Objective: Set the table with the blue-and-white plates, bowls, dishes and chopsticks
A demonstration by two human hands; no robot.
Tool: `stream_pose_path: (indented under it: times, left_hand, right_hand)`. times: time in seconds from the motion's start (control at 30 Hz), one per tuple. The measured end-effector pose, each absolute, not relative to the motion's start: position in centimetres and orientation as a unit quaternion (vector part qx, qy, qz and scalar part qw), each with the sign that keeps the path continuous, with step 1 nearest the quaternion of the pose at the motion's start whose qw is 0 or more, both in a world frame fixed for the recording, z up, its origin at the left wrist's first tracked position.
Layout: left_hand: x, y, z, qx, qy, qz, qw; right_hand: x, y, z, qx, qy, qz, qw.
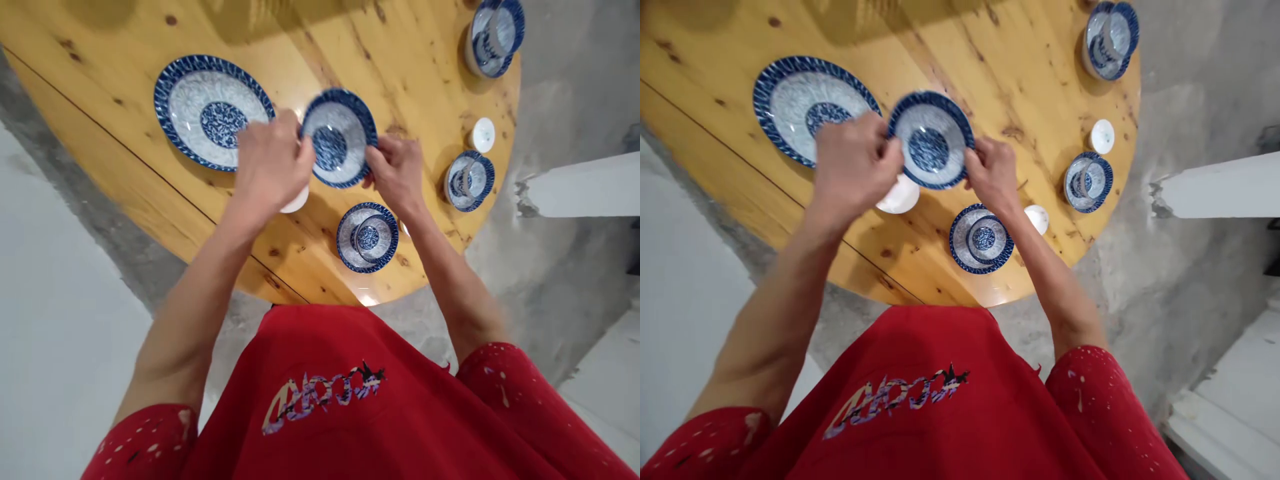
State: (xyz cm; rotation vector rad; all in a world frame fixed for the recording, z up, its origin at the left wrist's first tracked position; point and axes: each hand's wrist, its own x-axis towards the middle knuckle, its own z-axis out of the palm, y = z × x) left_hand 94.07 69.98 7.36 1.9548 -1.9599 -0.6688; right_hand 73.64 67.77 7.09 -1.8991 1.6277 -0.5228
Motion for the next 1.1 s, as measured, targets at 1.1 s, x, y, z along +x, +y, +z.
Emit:
stream_pose_path:
  times: [1.1]
  left_hand:
    - [80.3, 78.8, 2.4, 0.634, -0.72, -0.269, -0.091]
  right_hand:
    - [60.8, 81.5, 0.4, -0.692, 0.691, 0.085, 0.189]
